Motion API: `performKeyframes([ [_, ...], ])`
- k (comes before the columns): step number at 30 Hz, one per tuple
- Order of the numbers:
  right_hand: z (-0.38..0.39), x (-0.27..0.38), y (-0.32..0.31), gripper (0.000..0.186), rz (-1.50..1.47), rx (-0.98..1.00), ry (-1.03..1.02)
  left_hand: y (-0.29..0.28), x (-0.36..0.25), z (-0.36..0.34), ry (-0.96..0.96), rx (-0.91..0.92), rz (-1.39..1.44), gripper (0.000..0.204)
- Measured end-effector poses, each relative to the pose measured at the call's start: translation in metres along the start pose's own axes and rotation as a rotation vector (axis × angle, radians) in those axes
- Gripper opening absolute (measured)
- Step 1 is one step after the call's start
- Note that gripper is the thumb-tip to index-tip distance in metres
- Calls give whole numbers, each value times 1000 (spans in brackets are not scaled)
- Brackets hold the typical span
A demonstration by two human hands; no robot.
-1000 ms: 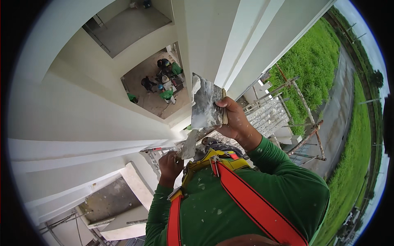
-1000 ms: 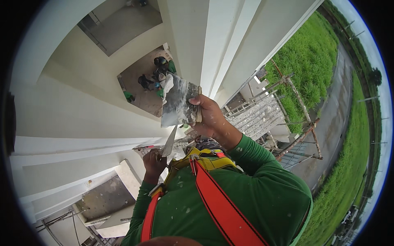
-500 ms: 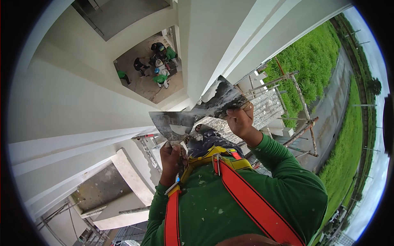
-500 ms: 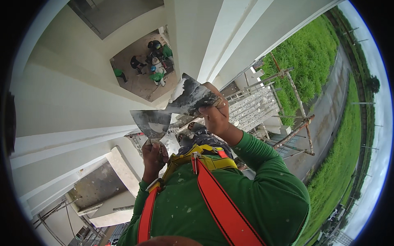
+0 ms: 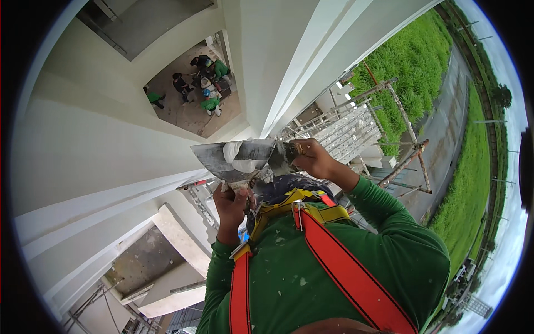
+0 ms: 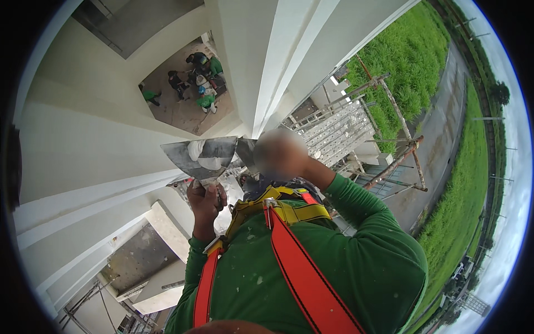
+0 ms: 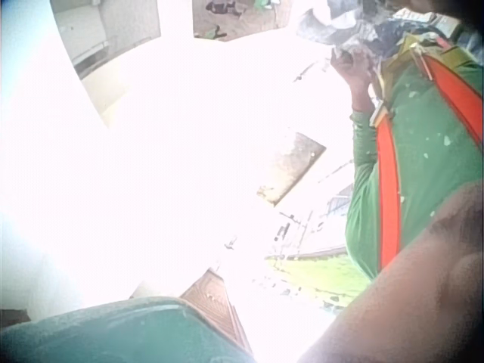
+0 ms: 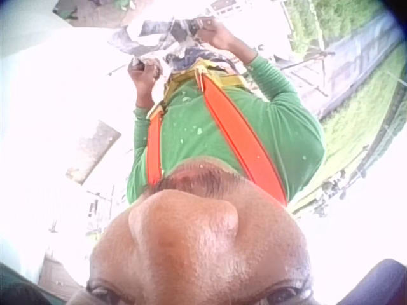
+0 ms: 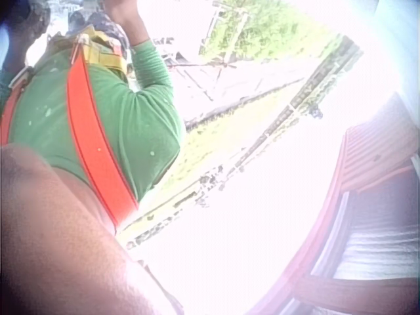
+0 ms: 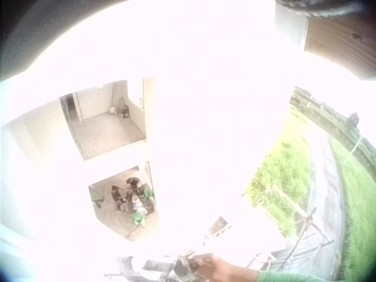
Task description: The person applies plaster to the exterior wall and ceiling of a building using a trowel and a hawk. They scoop plaster from the hawk and spread it onto the wall surface, smoothing it out.
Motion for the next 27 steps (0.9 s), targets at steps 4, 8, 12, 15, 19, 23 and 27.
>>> performKeyframes([
  [4,28,-36,23,28,-1140,-213,372,-13,-1,-15,175,-275,-888,20],
  [8,17,7,34,38,-1598,-6,323,-3,5,-23,160,-382,-1116,20],
  [12,11,35,14,40,-1737,241,166,22,4,-32,476,-271,-1553,16],
  [15,17,42,-22,40,-1562,11,204,35,8,-30,661,-262,-1676,17],
  [19,16,62,-123,34,-1167,-271,-144,52,29,-41,537,-271,-1465,19],
  [23,11,184,-231,36,144,-533,-596,72,47,-51,392,-398,-1447,22],
  [27,8,308,-279,51,1245,-862,-947,92,50,-77,359,-433,-1414,24],
])
Point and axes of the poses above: each hand's wrist, its own z-axis away from the middle knuckle, its own y-axis out of the palm, x = y × z, the point moved 5 cm from there along -z, towards the middle knuckle, and after that the axes turned 14 degrees about x, right-handed, at the moved point
